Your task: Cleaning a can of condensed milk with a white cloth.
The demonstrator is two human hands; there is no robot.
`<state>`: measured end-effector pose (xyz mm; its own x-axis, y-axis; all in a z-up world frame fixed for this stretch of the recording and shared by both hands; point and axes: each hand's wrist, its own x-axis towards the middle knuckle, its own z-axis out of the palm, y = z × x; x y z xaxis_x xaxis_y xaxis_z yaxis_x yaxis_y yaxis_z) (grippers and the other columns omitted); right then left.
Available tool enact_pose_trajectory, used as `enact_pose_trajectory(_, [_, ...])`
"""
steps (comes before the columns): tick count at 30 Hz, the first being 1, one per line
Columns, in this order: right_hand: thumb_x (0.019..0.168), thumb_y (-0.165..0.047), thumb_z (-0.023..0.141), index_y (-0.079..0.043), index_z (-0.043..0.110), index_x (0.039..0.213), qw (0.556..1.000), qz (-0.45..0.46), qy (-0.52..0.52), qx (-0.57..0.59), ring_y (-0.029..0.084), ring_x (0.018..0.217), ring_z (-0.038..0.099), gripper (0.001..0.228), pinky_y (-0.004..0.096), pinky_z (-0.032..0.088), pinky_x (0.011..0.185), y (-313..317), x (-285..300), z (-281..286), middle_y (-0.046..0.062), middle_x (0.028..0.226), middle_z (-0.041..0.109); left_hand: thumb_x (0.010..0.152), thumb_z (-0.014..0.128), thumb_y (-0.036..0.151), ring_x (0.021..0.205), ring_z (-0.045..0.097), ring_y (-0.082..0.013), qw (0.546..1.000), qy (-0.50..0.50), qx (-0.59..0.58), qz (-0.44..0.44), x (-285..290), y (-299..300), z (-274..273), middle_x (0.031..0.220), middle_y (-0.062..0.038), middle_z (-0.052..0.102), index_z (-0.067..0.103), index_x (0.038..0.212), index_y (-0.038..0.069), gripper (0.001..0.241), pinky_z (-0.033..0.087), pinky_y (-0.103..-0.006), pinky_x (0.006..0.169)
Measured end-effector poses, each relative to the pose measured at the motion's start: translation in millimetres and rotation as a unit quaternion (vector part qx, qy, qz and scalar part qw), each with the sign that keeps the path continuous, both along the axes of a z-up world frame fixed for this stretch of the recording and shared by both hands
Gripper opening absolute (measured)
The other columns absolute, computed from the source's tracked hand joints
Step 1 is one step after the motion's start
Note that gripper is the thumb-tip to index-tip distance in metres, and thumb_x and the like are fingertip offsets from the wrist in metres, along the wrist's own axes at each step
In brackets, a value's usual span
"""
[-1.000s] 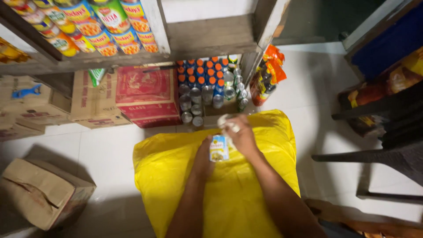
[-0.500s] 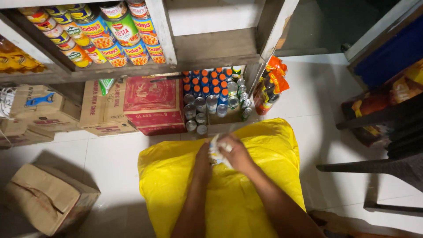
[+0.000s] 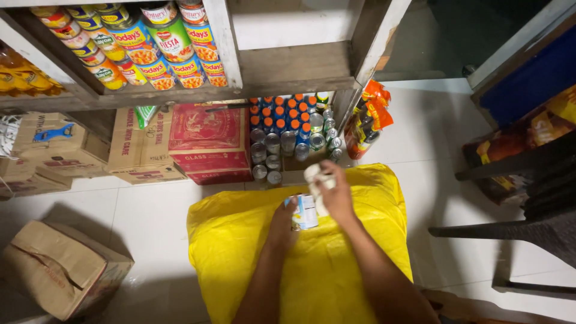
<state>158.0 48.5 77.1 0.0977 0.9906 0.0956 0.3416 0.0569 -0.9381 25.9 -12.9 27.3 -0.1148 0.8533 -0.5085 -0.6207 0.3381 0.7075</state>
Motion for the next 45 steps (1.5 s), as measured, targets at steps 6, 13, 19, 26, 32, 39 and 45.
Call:
enact_pose_trajectory(6, [0.093,-0.014,0.072,-0.012,0.07,0.125,0.995,0.001,0.071,-0.072,0.032,0.116,0.065,0.033,0.048,0.044,0.109,-30.4,-3.0,-10.4,0.02,0.114,0.072,0.096,0.069,0.032,0.089,0.063,-0.0206,0.99,-0.058,0.03,0.127,4.5,10.3,9.1,0.092,-0.007,0.06,0.063,0.103,0.009,0.025,0.053,-0.0391,0.091])
enact_pose_trajectory(13, [0.08,-0.019,0.086,-0.021,0.08,0.104,0.961,0.235,-0.076,0.126,0.03,0.108,0.061,0.024,0.039,0.05,0.097,-42.2,-23.0,-26.3,0.007,0.11,0.061,0.093,0.066,0.051,0.072,0.067,-0.018,0.986,-0.082,-0.079,0.12,-25.7,21.1,-15.8,0.085,-0.005,0.072,0.073,0.096,0.01,0.041,0.059,-0.0334,0.07])
enact_pose_trajectory(19, [0.087,-0.01,0.08,-0.016,0.077,0.105,0.99,0.117,-0.001,0.084,0.024,0.104,0.068,0.019,0.038,0.051,0.094,-21.3,-17.5,-18.5,0.006,0.107,0.067,0.09,0.074,0.04,0.073,0.069,-0.02,0.982,-0.118,-0.083,0.126,-15.1,12.5,8.4,0.084,-0.009,0.07,0.073,0.097,0.007,0.034,0.061,-0.0381,0.069])
enact_pose_trajectory(26, [0.077,-0.009,0.084,-0.015,0.076,0.098,0.958,0.23,-0.058,0.163,0.032,0.101,0.062,0.024,0.043,0.05,0.092,-23.4,-15.5,-7.0,0.009,0.109,0.066,0.091,0.066,0.022,0.088,0.068,-0.019,0.988,0.126,0.089,0.002,-22.6,0.1,-31.4,0.105,-0.009,0.072,0.066,0.115,0.006,0.029,0.057,-0.0347,0.083])
enact_pose_trajectory(32, [0.087,-0.01,0.08,-0.016,0.074,0.112,0.998,0.04,0.016,0.044,0.022,0.1,0.065,0.027,0.036,0.049,0.093,-1.2,6.9,-33.1,0.006,0.103,0.067,0.089,0.074,0.034,0.085,0.074,-0.0211,0.977,-0.176,-0.057,0.108,-24.4,11.4,-5.2,0.096,-0.01,0.075,0.07,0.103,0.007,0.031,0.062,-0.0434,0.083])
enact_pose_trajectory(39, [0.074,-0.009,0.084,-0.015,0.077,0.101,0.96,0.266,-0.016,0.091,0.033,0.104,0.066,0.029,0.044,0.054,0.087,-53.7,-17.1,-15.8,0.011,0.113,0.066,0.091,0.067,0.045,0.08,0.073,-0.0206,0.988,-0.057,-0.087,0.118,-35.8,13.2,0.6,0.092,-0.012,0.076,0.073,0.103,0.005,0.042,0.062,-0.0401,0.076])
enact_pose_trajectory(45, [0.086,-0.008,0.08,-0.012,0.074,0.106,0.981,0.153,0.002,0.12,0.028,0.102,0.069,0.021,0.039,0.054,0.09,-14.7,-13.8,-17.6,0.01,0.108,0.068,0.094,0.064,0.045,0.084,0.069,-0.0196,0.992,-0.037,-0.102,0.061,-31.0,4.3,28.2,0.094,-0.006,0.072,0.073,0.102,0.011,0.036,0.058,-0.0421,0.082])
